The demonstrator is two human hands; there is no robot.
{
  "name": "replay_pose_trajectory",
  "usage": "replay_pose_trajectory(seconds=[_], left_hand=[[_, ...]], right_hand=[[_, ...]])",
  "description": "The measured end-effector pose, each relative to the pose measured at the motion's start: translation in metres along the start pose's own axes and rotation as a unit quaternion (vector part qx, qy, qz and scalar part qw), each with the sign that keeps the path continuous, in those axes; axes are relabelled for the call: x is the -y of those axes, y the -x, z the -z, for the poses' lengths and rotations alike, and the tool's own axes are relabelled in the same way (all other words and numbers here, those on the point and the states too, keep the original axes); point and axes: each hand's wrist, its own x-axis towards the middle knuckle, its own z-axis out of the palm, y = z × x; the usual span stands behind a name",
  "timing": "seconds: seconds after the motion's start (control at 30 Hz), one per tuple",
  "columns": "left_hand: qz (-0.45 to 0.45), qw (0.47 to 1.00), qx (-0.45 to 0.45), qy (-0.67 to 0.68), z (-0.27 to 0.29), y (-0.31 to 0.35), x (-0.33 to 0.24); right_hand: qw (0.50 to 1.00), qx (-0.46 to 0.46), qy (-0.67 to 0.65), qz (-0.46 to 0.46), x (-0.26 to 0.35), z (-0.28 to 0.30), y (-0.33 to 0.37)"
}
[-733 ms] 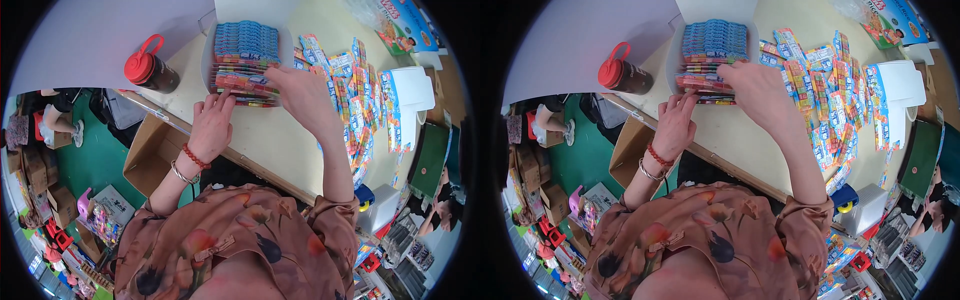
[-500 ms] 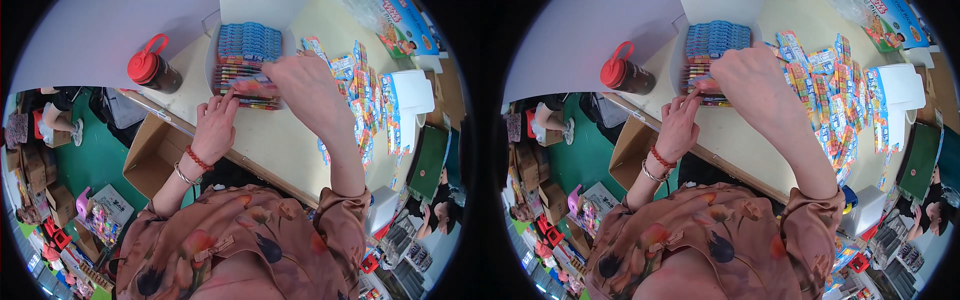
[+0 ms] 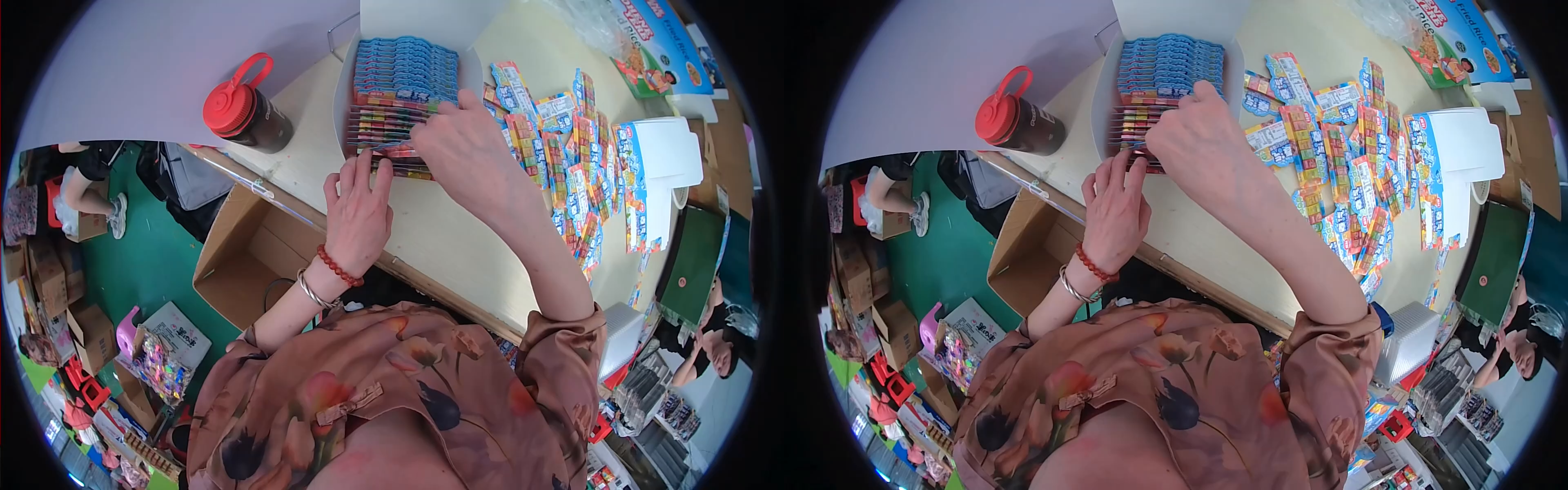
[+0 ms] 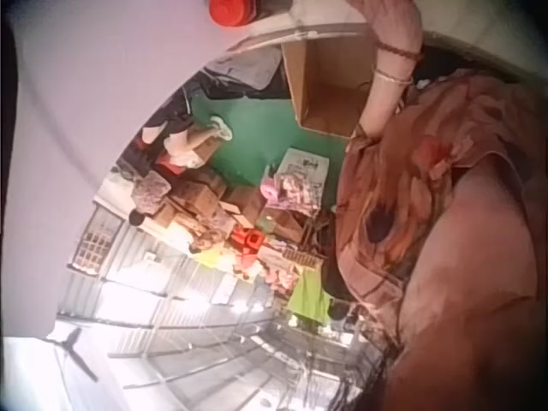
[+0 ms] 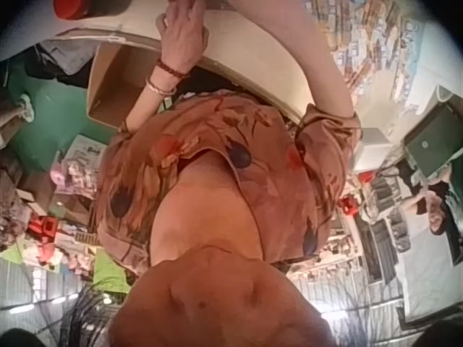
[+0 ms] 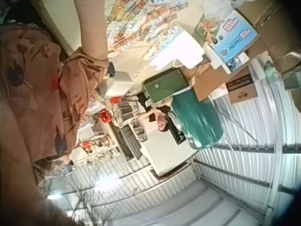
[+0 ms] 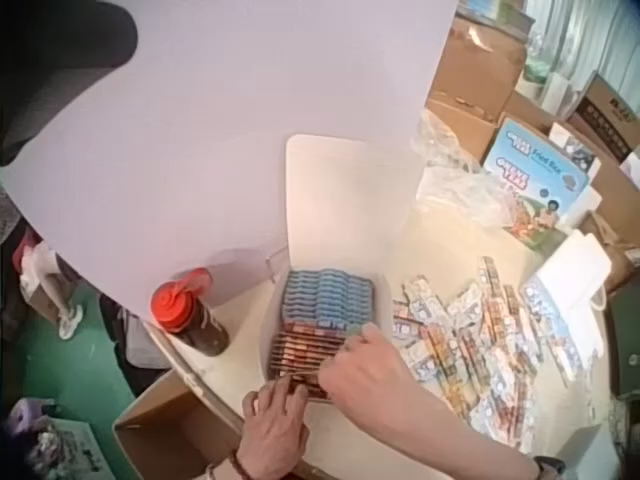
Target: Packing small snack packets into display boxes and stacking the completed boxes.
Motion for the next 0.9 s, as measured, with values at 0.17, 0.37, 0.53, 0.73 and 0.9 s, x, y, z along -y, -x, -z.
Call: replay_pose_trajectory(seconds=[0.17, 0.37, 0.53, 0.73, 0.9], left_hand=[[0.004, 0.995, -0.060, -0.084, 0.009, -0.002, -0.012], [-0.007, 0.998, -0.023, -0.050, 0.005, 0.002, -0.008], [-0.006, 0.999, -0.014, -0.034, 0.005, 0.002, -0.007], [-0.005, 0.999, -0.012, -0.034, 0.004, 0.005, -0.006], [-0.027, 0.996, -0.079, 0.017, 0.013, -0.004, 0.010]], right_hand=[[1.000, -0.023, 0.002, -0.003, -0.001, -0.008, -0.003], [0.999, -0.028, -0.038, -0.020, 0.003, -0.016, -0.006], [0.991, -0.059, -0.110, -0.053, -0.001, -0.040, -0.003], [0.983, -0.089, -0.151, -0.060, 0.002, -0.063, 0.010], [0.961, -0.093, -0.233, -0.121, 0.003, -0.063, 0.026]])
